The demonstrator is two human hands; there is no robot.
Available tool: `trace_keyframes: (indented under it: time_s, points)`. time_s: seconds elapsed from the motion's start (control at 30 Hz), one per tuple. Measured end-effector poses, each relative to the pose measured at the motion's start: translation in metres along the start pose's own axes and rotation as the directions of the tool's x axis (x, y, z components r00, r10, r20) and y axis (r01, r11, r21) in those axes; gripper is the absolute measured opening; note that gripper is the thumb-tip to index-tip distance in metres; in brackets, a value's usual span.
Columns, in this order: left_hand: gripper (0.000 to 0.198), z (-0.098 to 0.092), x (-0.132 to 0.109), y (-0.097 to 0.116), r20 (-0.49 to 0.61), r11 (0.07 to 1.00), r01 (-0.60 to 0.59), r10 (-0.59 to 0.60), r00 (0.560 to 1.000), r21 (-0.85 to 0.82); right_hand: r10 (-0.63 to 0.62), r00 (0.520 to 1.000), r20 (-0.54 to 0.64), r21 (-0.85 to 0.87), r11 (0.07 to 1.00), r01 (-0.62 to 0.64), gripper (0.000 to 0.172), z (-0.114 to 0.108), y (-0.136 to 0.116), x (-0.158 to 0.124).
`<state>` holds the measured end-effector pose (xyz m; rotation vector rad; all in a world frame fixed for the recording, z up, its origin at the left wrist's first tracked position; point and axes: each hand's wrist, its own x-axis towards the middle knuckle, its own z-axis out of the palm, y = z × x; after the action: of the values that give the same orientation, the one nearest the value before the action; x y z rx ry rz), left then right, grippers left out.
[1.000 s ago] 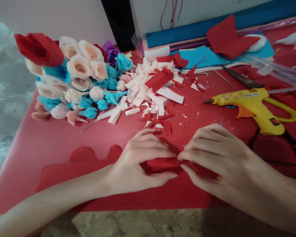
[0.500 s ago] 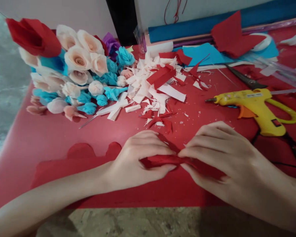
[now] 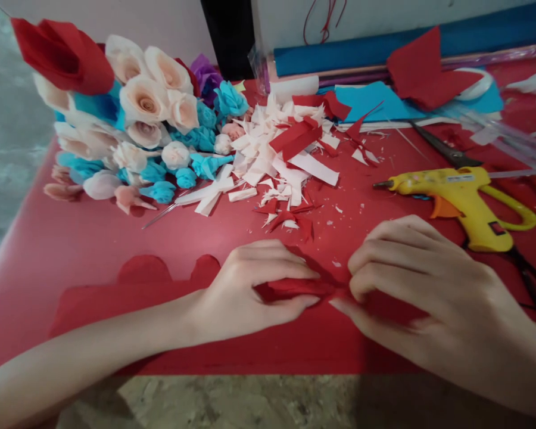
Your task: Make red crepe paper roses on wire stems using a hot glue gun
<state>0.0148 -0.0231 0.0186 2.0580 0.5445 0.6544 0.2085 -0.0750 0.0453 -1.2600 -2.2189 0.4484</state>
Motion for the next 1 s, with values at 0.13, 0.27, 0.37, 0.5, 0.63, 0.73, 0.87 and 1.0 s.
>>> trace_keyframes:
  time_s: [0.13,0.27,0.37,0.5,0.63,0.73,0.87,1.0]
  points:
    - [0.016,-0.001,-0.001,0.000,-0.021,1.000,0.005,-0.005,1.000,-0.014,0.003,1.000,-0.005,-0.021,1.000,-0.003,0.004,0.001,0.000,0.001]
    - [0.015,0.000,-0.002,0.001,-0.059,1.000,0.018,-0.018,0.998,-0.001,-0.018,1.000,0.018,-0.045,0.999,0.019,0.010,0.006,0.002,-0.002]
    - [0.014,0.000,-0.003,0.002,-0.073,1.000,0.010,-0.010,0.997,0.003,-0.022,0.999,0.035,-0.046,0.999,0.024,0.008,0.009,0.002,-0.003]
    - [0.013,-0.001,-0.003,0.001,-0.070,1.000,0.026,-0.026,0.997,0.000,-0.012,0.999,0.036,-0.035,0.999,0.013,0.007,0.009,0.001,-0.001]
    - [0.012,-0.001,-0.004,-0.001,-0.053,0.997,0.070,-0.071,0.996,-0.022,-0.004,0.999,0.044,-0.032,0.999,0.006,0.006,0.008,0.002,0.000]
    - [0.013,0.000,-0.005,-0.001,-0.043,0.994,0.093,-0.096,0.994,-0.051,0.000,0.999,0.049,-0.030,1.000,0.002,0.008,0.009,0.002,0.000]
    - [0.014,0.001,-0.005,-0.003,-0.038,0.988,0.130,-0.134,0.990,-0.083,0.001,0.999,0.036,-0.046,0.999,0.001,0.010,0.012,0.000,0.000]
    - [0.013,0.002,-0.004,-0.005,-0.045,0.990,0.115,-0.119,0.992,-0.081,0.020,0.999,0.029,-0.092,0.996,-0.017,0.010,-0.001,-0.003,0.002]
